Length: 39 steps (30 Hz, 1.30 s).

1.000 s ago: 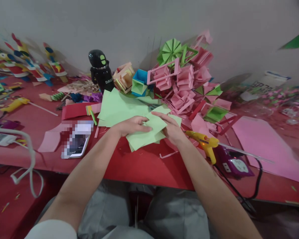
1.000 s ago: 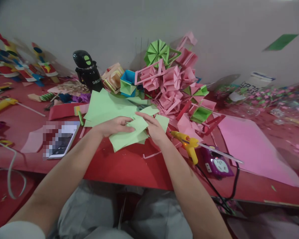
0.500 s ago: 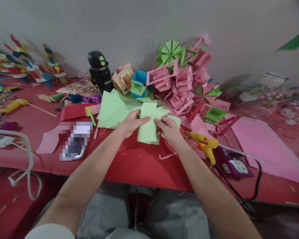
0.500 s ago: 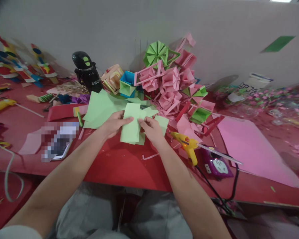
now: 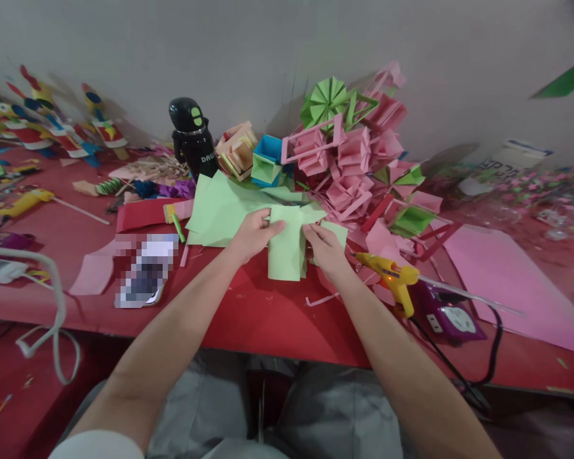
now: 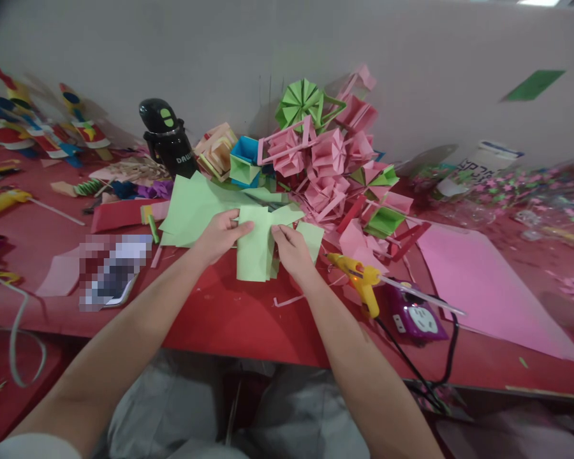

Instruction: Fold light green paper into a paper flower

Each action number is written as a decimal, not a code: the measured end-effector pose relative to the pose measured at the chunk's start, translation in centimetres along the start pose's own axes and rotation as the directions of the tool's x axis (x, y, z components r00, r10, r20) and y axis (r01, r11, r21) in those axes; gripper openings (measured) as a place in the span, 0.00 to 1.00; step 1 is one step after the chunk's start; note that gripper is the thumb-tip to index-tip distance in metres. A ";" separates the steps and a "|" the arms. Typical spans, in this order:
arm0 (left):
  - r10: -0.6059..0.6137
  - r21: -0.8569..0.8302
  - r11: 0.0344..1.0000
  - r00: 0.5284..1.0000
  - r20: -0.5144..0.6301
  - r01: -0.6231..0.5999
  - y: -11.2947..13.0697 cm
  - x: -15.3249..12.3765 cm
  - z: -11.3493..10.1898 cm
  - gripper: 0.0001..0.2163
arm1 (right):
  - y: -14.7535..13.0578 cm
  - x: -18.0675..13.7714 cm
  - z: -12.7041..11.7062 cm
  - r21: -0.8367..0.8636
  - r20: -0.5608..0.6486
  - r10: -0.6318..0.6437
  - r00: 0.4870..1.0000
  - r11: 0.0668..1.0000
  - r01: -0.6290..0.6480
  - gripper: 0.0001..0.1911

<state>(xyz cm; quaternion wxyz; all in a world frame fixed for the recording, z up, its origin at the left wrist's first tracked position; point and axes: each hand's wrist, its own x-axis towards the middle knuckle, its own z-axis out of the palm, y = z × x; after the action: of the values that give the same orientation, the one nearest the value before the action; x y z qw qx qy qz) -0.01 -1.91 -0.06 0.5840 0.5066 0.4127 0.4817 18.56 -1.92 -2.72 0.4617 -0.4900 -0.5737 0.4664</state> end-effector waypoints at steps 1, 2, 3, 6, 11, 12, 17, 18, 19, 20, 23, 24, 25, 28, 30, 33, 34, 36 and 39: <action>0.006 0.000 1.000 1.000 -0.005 -0.006 0.0 0.0 0.0 0.21 | -0.1 0.0 0.0 0.013 -0.004 0.001 1.000 1.000 -0.001 0.25; 0.011 0.001 1.000 1.000 -0.016 -0.011 0.0 0.0 0.0 0.21 | -0.2 -0.1 0.1 0.028 -0.002 0.009 1.000 1.000 -0.009 0.25; 0.012 0.003 1.000 0.999 -0.031 -0.012 -0.1 0.0 0.0 0.21 | -0.4 -0.2 0.1 0.043 0.004 0.018 1.000 0.999 -0.018 0.25; 0.010 -0.009 1.000 0.997 -0.072 -0.011 -0.1 0.1 0.0 0.20 | -1.0 -0.5 0.2 0.032 0.025 -0.001 1.000 0.999 0.000 0.26; 0.041 -0.012 0.999 0.989 -0.144 -0.043 0.0 -0.1 0.4 0.18 | -1.5 -1.0 0.3 -0.092 0.025 -0.076 0.997 0.993 0.078 0.28; 0.047 -0.017 0.999 0.987 -0.154 -0.050 0.0 -0.2 0.5 0.18 | -1.6 -1.0 0.4 -0.094 0.030 -0.082 0.996 0.992 0.085 0.28; 0.094 -0.055 0.993 0.975 -0.203 -0.107 0.1 -0.4 1.1 0.19 | -2.0 -1.4 0.8 -0.098 0.060 -0.102 0.993 0.989 0.107 0.28; 0.100 -0.056 0.992 0.970 -0.221 -0.115 0.1 -0.4 1.2 0.19 | -2.1 -1.4 0.9 -0.116 0.055 -0.111 0.992 0.986 0.116 0.28; 0.107 -0.054 0.991 0.965 -0.240 -0.123 0.2 -0.5 1.3 0.20 | -2.2 -1.5 1.0 -0.131 0.055 -0.120 0.991 0.983 0.126 0.29; 0.113 -0.050 0.990 0.959 -0.258 -0.131 0.3 -0.5 1.3 0.20 | -2.3 -1.6 1.0 -0.136 0.066 -0.127 0.990 0.982 0.135 0.28; 0.133 -0.037 0.988 0.943 -0.306 -0.151 0.6 -0.6 1.4 0.21 | -2.3 -1.7 1.0 -0.113 0.127 -0.119 0.985 0.985 0.133 0.26; 0.139 -0.041 0.986 0.940 -0.310 -0.159 0.7 -0.6 1.4 0.22 | -2.3 -1.7 1.0 -0.108 0.138 -0.109 0.984 0.986 0.124 0.26; 0.144 -0.054 0.984 0.943 -0.301 -0.168 0.8 -0.5 1.3 0.22 | -2.2 -1.7 1.0 -0.106 0.141 -0.099 0.985 0.988 0.115 0.27; 0.145 -0.115 0.979 0.971 -0.193 -0.169 0.8 -0.4 1.2 0.21 | -2.1 -1.7 0.9 -0.103 0.166 -0.073 0.983 0.991 0.091 0.29; 0.131 -0.134 0.980 0.983 -0.132 -0.148 0.8 -0.3 1.0 0.19 | -2.2 -1.7 0.9 -0.096 0.206 -0.054 0.977 0.992 0.075 0.31; 0.105 -0.124 0.985 0.985 -0.139 -0.123 0.8 -0.4 1.0 0.20 | -2.6 -2.0 1.1 -0.097 0.246 0.000 0.969 0.995 0.025 0.32; 0.098 -0.120 0.986 0.983 -0.158 -0.117 0.8 -0.4 1.0 0.20 | -2.7 -2.1 1.1 -0.091 0.256 0.021 0.966 0.996 0.003 0.33; 0.085 -0.120 0.987 0.978 -0.192 -0.110 0.9 -0.5 1.1 0.21 | -2.9 -2.2 1.3 -0.062 0.282 0.055 0.958 0.997 -0.039 0.33; 0.080 -0.132 0.985 0.972 -0.222 -0.111 0.9 -0.5 1.0 0.20 | -2.7 -2.1 1.2 -0.015 0.296 0.045 0.954 0.999 -0.042 0.31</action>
<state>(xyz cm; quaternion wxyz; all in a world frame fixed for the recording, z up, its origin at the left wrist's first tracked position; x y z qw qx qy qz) 0.72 -2.57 1.00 0.5467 0.4271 0.4132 0.5899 17.18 -4.34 -0.35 0.3581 -0.4291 -0.6274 0.5423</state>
